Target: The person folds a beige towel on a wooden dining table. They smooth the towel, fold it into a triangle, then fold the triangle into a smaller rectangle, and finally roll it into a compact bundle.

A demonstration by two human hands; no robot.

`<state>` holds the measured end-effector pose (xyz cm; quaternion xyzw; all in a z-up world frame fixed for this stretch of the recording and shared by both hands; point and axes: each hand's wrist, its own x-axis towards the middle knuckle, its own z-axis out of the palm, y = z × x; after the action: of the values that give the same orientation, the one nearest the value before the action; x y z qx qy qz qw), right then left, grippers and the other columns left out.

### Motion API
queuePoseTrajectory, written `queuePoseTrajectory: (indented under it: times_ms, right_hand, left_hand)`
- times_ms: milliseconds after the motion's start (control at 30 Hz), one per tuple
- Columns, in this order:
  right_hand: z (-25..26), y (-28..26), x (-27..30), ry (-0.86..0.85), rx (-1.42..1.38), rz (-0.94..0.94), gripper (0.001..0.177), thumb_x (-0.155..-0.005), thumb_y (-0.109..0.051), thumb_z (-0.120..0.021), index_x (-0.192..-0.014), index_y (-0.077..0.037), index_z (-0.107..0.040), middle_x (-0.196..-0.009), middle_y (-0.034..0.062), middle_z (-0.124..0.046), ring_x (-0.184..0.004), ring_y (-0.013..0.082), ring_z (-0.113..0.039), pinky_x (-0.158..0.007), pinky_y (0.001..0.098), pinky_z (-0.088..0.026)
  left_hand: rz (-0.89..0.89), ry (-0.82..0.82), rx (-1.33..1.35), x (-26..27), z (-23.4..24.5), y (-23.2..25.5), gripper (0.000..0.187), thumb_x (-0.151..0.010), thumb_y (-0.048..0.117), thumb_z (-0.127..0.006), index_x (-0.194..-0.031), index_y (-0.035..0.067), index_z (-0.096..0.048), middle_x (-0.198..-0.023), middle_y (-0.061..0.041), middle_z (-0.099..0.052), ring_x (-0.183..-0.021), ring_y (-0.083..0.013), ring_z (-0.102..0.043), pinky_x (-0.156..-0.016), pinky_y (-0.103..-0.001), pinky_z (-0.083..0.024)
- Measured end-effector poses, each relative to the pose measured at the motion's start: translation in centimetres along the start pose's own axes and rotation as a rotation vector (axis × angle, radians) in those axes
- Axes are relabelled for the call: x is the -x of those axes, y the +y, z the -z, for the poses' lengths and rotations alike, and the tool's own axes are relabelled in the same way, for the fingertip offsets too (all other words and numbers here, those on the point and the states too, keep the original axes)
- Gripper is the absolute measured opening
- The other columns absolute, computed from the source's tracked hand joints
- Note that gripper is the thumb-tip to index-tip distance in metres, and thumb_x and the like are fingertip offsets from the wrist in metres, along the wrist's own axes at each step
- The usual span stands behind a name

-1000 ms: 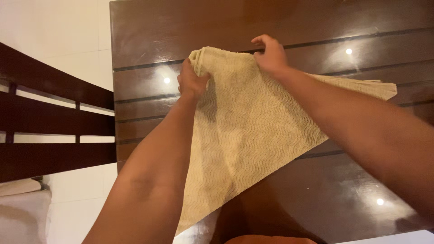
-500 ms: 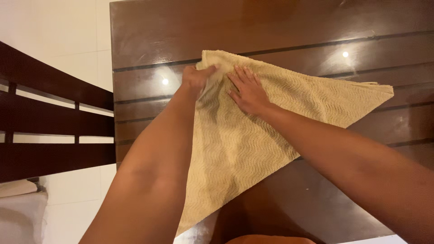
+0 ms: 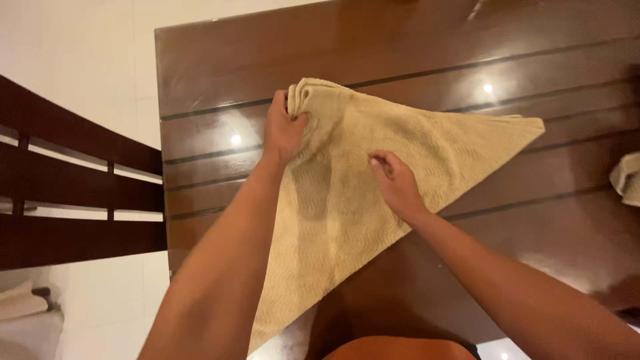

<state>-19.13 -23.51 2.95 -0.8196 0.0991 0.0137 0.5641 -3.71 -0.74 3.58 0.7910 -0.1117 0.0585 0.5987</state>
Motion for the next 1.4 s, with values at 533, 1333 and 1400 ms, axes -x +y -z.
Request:
queuePoseTrajectory:
  times_ms: [533,1333,1400]
  right_hand:
    - [3.2,1.6,9.2,-0.172,-0.651,-0.612,0.050,-0.102,-0.040,-0.059,-0.133,0.000,-0.056,-0.111,0.0157,-0.065,-0.092,0.0284,-0.063,-0.067,0.0434,-0.054]
    - [4.0,6.5,16.6,0.063,-0.248,-0.414,0.048,-0.091,-0.009,-0.068,-0.136,0.003,-0.054,-0.121,0.0175,-0.071,-0.105,0.0257,-0.070,-0.088,0.0398,-0.058]
    - [4.1,6.7,16.4,0.140,-0.074,-0.335,0.059,-0.088,-0.011,-0.069,-0.141,-0.001,-0.047,-0.127,0.0172,-0.066,-0.112,0.0258,-0.067,-0.095,0.0411,-0.054]
  left_hand:
    - [-0.203,-0.390,-0.220,23.3,-6.2,9.1,0.039,-0.078,-0.002,-0.072,-0.113,0.013,-0.076,-0.112,-0.009,-0.076,-0.107,-0.0311,-0.071,-0.092,-0.043,-0.055]
    - [-0.331,-0.533,-0.296,28.7,-7.0,10.7,0.036,-0.080,0.021,-0.077,-0.113,0.006,-0.074,-0.121,-0.011,-0.073,-0.119,-0.0303,-0.062,-0.102,-0.047,-0.045]
    - [-0.297,-0.516,-0.308,27.8,-7.2,10.4,0.032,-0.086,0.024,-0.074,-0.112,0.006,-0.074,-0.120,-0.010,-0.073,-0.117,-0.0288,-0.064,-0.101,-0.046,-0.045]
